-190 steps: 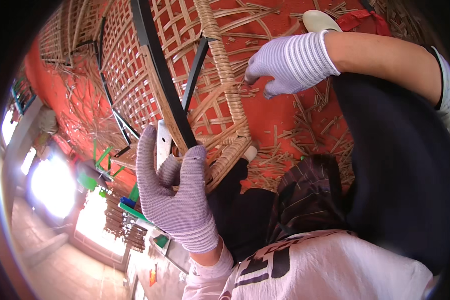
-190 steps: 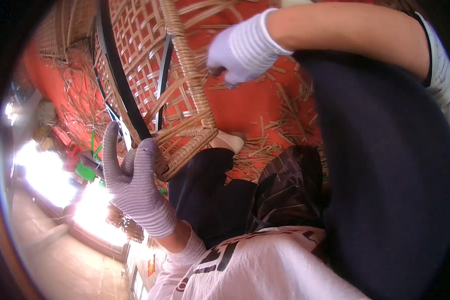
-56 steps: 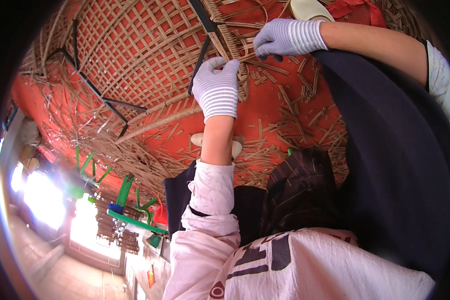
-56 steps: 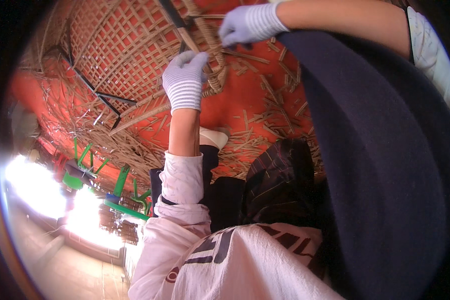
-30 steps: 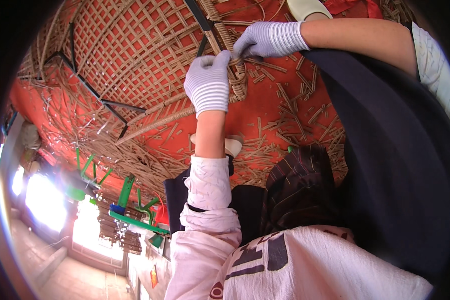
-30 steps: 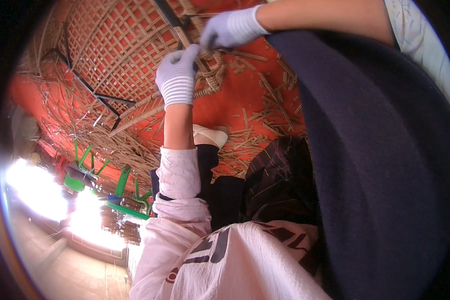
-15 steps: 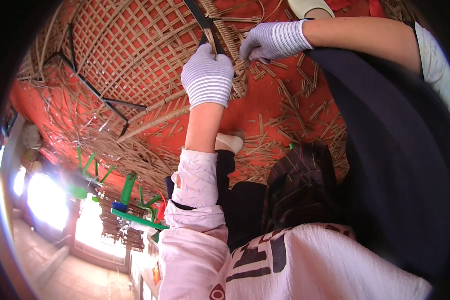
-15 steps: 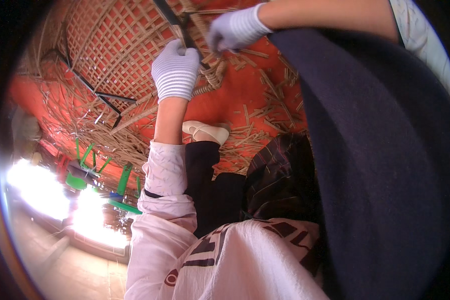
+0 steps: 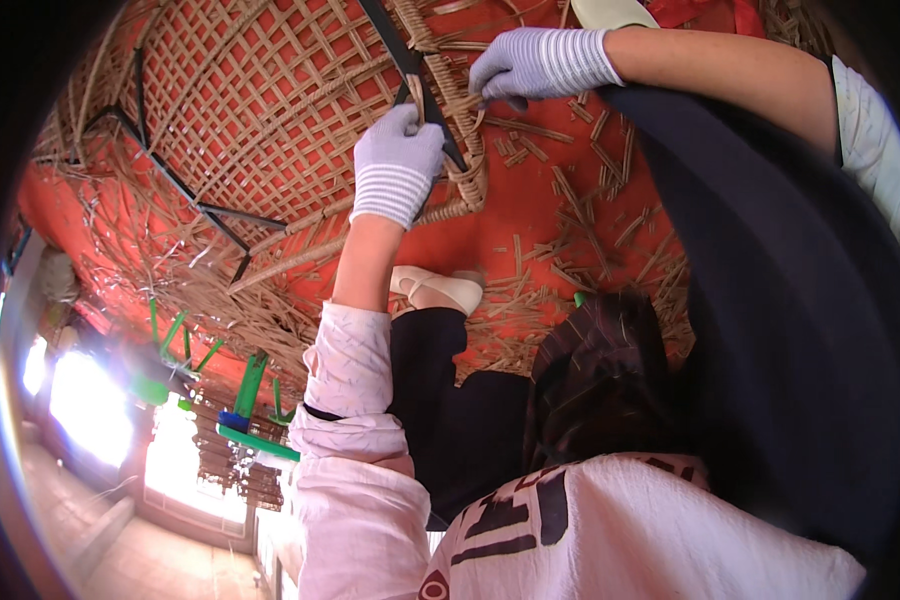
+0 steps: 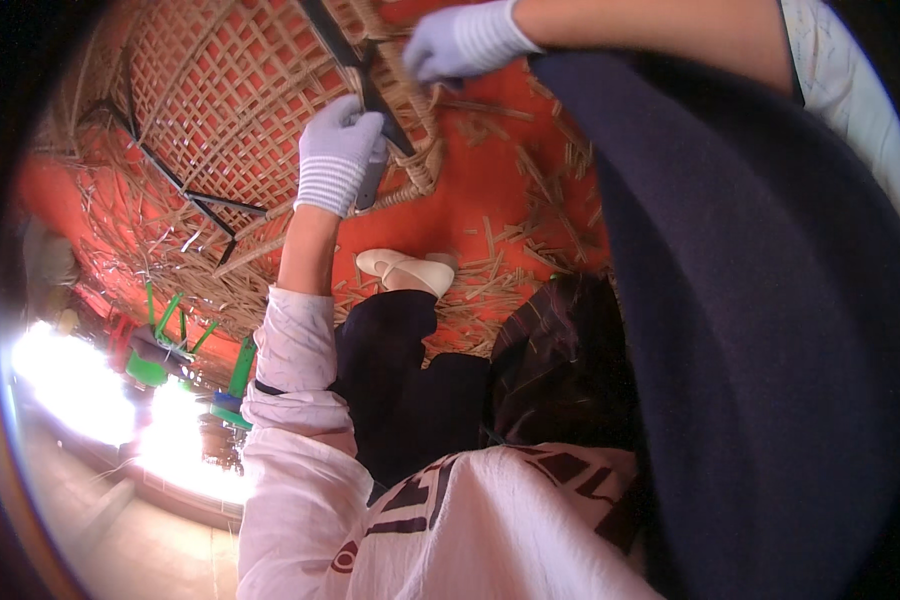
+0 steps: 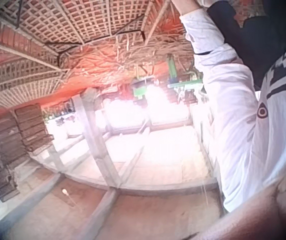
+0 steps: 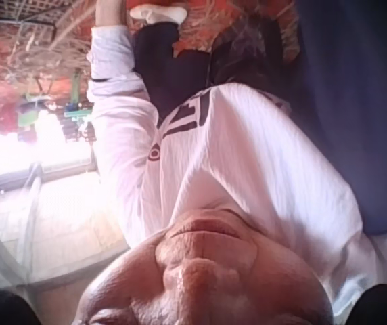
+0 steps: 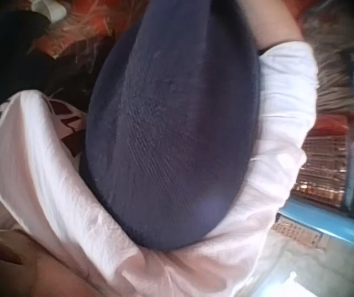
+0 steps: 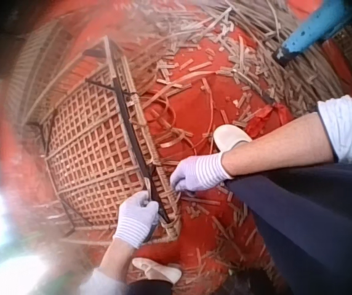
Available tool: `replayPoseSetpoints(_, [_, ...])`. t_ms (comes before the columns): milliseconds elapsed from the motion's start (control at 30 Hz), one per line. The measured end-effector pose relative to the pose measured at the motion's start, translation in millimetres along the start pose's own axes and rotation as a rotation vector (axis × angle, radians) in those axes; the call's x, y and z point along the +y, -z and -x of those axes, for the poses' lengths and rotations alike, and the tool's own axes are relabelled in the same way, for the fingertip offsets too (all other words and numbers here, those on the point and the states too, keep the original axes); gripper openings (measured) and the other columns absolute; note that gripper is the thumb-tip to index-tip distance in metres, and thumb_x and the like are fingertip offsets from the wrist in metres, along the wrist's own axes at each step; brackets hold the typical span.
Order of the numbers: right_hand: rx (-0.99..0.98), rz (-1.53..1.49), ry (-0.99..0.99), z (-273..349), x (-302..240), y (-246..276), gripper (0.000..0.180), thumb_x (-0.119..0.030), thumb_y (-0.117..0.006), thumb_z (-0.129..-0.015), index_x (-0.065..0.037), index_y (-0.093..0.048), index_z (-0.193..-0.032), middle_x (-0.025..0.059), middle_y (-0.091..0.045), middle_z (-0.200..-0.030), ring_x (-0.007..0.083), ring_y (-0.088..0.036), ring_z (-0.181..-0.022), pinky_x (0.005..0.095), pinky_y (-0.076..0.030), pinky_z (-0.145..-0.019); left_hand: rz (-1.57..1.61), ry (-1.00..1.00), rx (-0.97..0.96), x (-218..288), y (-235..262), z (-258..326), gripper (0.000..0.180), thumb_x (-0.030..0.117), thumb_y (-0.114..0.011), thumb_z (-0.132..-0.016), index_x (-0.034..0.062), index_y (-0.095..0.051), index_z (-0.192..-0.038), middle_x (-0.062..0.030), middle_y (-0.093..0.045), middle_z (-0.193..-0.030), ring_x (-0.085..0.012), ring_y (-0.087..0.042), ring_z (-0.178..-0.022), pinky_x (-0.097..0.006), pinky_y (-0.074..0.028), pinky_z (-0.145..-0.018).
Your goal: Weaving bamboo strips into a furniture frame and securing them with a pneumatic stapler.
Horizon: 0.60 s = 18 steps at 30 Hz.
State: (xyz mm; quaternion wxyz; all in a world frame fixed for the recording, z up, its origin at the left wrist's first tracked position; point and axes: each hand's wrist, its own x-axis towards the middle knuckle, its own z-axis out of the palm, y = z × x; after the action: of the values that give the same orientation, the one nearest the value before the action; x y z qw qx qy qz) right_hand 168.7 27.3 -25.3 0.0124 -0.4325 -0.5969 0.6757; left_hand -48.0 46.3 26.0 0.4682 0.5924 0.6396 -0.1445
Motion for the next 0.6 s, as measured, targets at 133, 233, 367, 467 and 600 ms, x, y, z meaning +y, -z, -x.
replayPoseSetpoints(133, [0.108,-0.126,-0.127,-7.3,-5.5,15.4,0.018,-0.016,-0.054,-0.097,-0.004,-0.065,-0.103,0.0096,-0.069,-0.082,0.0183,-0.064,-0.064,0.0354,-0.053,-0.069,0.139,-0.107,-0.139,23.7,18.3,-31.9,0.016,0.01,-0.062,-0.082,-0.0034,-0.066,-0.089,-0.0078,-0.063,-0.068,-0.0121,-0.06,-0.056,-0.026,-0.05,-0.051])
replayPoseSetpoints(233, [0.355,0.155,0.166,-6.5,-13.4,43.1,0.024,-0.021,-0.057,-0.095,-0.003,-0.068,-0.108,0.0123,-0.072,-0.09,0.0216,-0.068,-0.081,0.0342,-0.052,-0.077,0.286,-0.154,-0.097,49.4,17.9,-43.2,0.018,0.009,-0.061,-0.082,-0.0042,-0.067,-0.092,-0.0093,-0.064,-0.07,-0.0132,-0.062,-0.059,-0.027,-0.051,-0.052])
replayPoseSetpoints(367, [0.39,0.175,0.161,21.0,-14.9,61.4,0.022,-0.019,-0.06,-0.092,-0.005,-0.069,-0.106,0.0148,-0.071,-0.093,0.0273,-0.068,-0.084,0.0354,-0.052,-0.078,-0.1,-0.218,0.257,76.1,3.8,-32.3,0.033,0.026,-0.06,-0.079,0.0041,-0.07,-0.102,-0.022,-0.07,-0.095,-0.0382,-0.066,-0.098,-0.042,-0.05,-0.092])
replayPoseSetpoints(467, [0.339,0.335,0.111,30.6,-15.5,57.4,0.024,-0.022,-0.063,-0.09,-0.006,-0.069,-0.106,0.017,-0.071,-0.096,0.0287,-0.069,-0.088,0.0385,-0.052,-0.082,-0.099,-0.122,0.3,78.7,-3.9,-11.6,0.035,0.026,-0.061,-0.08,0.0043,-0.068,-0.108,-0.0217,-0.07,-0.098,-0.0378,-0.066,-0.097,-0.042,-0.05,-0.09])
replayPoseSetpoints(600, [0.32,0.234,0.199,43.2,-18.4,31.6,0.016,-0.016,-0.056,-0.095,-0.006,-0.066,-0.104,0.0101,-0.069,-0.084,0.0189,-0.066,-0.069,0.0342,-0.053,-0.068,-0.064,-0.107,0.231,78.6,-3.0,2.7,0.035,0.028,-0.063,-0.08,0.0039,-0.068,-0.105,-0.0178,-0.071,-0.092,-0.0334,-0.068,-0.09,-0.04,-0.052,-0.084])
